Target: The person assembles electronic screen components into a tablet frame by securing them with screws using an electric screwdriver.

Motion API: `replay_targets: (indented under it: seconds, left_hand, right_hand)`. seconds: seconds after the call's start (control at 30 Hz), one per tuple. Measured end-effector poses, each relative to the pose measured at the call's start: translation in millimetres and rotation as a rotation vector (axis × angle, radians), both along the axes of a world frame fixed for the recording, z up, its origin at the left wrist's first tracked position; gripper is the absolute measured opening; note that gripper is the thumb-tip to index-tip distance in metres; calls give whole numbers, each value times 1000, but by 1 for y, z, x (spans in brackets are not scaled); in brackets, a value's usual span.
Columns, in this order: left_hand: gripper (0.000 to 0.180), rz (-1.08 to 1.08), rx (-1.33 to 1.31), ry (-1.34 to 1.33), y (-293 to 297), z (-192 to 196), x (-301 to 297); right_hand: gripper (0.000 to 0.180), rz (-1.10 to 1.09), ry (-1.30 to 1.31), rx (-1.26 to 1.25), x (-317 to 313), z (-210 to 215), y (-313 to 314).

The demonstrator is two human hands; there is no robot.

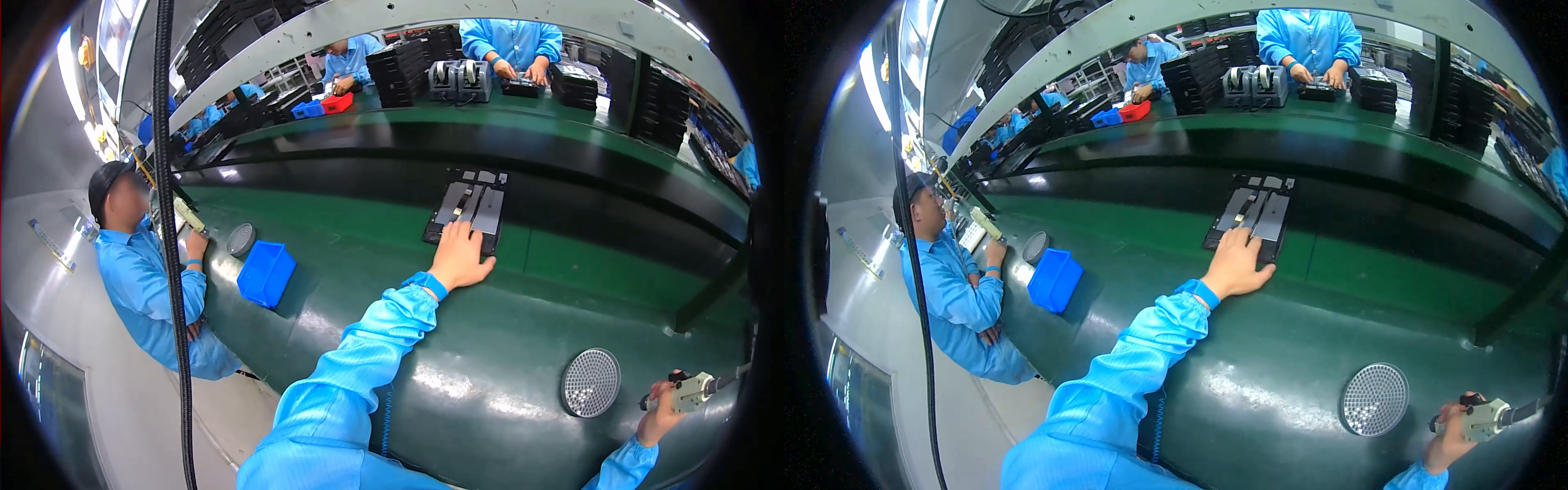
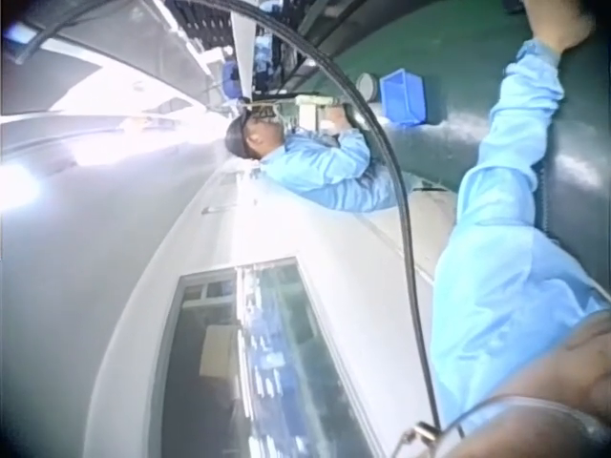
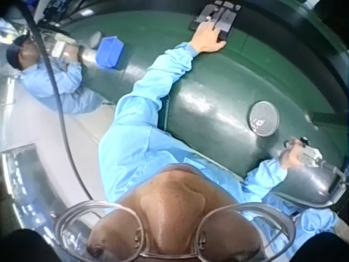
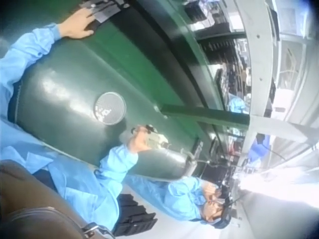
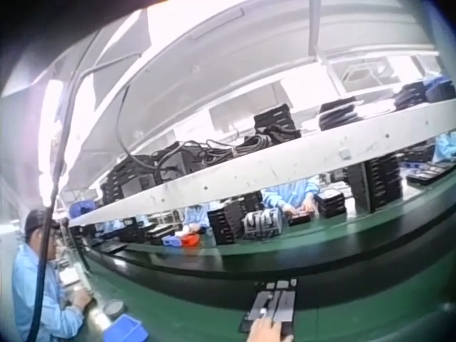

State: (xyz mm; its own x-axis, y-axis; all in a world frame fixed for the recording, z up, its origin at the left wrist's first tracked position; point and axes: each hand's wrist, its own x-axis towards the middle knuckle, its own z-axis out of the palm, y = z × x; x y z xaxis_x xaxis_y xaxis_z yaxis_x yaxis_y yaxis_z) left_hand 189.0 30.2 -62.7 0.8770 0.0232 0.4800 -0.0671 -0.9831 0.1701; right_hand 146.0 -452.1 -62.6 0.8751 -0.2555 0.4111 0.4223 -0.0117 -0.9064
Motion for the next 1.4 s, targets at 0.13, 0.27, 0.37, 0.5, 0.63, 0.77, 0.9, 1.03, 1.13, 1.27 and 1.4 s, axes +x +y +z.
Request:
replay_targets:
  seconds: [0.13,0.27,0.37,0.5,0.63,0.77,0.9,1.03,1.13,1.27,1.4]
  left_hand:
    - [49,-215,-27,-133,-41,-3,-7]
    - [34,-582,-156,-167,-73,-2,-9]
    - [17,-681,-268,-200,-86,-12,-8]
    - [31,-649,-486,-189,-94,-8,-10]
    - [43,-486,-1255,380,-89,-13,-12]
    - [47,-487,-829,143,-86,-19,-10]
    - [43,-645,-419,-118,-88,-14,-14]
    - [38,-636,-342,-86,-87,-11,-17]
    - [36,-648,-356,-96,-87,-13,-17]
    - [35,-629,-341,-86,-88,-14,-16]
    - [33,-628,-352,-65,-88,-16,-17]
  right_hand:
    - [29,-87,22,29,-2,9,16]
    - [29,-57,1,-3,0,7,9]
    - [29,-47,1,-27,3,5,4]
    - [30,-77,36,-75,3,6,-5]
    - [29,-182,109,-114,5,7,3]
    - [39,-327,-101,-353,4,21,16]
    - [49,-277,-201,-504,6,12,-5]
    - [47,-327,-289,-669,5,7,-19]
    - [35,-191,-49,-562,6,-14,-44]
    - [35,-312,-284,-597,9,-8,-40]
    - [30,-488,-364,-605,12,-2,-33]
